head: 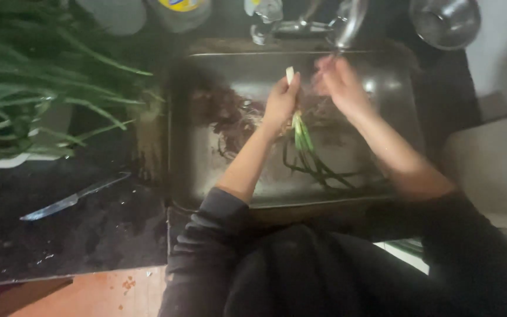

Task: Washing and cleaning green onions in a kitchen sink.

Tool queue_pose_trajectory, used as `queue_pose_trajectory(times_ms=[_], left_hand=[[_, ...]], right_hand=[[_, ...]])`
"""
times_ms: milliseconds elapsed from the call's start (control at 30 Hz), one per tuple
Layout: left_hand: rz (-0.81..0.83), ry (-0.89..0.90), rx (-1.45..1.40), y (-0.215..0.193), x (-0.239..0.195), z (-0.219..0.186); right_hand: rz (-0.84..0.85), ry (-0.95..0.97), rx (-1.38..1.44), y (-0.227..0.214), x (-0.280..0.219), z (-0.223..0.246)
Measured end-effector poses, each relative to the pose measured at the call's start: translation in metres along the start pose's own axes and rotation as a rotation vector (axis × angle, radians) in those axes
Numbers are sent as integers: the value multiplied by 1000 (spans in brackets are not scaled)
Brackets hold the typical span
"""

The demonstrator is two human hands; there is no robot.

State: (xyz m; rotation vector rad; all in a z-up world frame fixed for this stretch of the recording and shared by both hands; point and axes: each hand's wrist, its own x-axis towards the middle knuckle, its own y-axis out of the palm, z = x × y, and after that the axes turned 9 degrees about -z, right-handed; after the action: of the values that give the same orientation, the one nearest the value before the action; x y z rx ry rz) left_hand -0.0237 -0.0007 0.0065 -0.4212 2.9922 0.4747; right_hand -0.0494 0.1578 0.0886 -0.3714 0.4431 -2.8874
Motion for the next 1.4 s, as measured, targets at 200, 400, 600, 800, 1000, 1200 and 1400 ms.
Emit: queue_pose_trajectory(times_ms=[200,400,600,800,1000,1200,1400], left_hand=[[164,-177,-588,30,20,6],[250,131,321,3,-13,-53],[21,291,795,-16,-10,-72],[110,335,436,-28,-7,-78],[81,124,454,-28,-12,-103],[30,129,364,-37,-12,-110],[157,-52,6,-24,-14,-83]], right_hand=[[258,348,281,-31,-62,-40],[134,216,-4,-27,-50,-15],[181,-384,-353,6,-39,26],[140,-518,-283,14,-6,-18],[418,211,109,9,6,-15],[478,434,440,-2,8,-9],[338,492,500,7,6,-3]])
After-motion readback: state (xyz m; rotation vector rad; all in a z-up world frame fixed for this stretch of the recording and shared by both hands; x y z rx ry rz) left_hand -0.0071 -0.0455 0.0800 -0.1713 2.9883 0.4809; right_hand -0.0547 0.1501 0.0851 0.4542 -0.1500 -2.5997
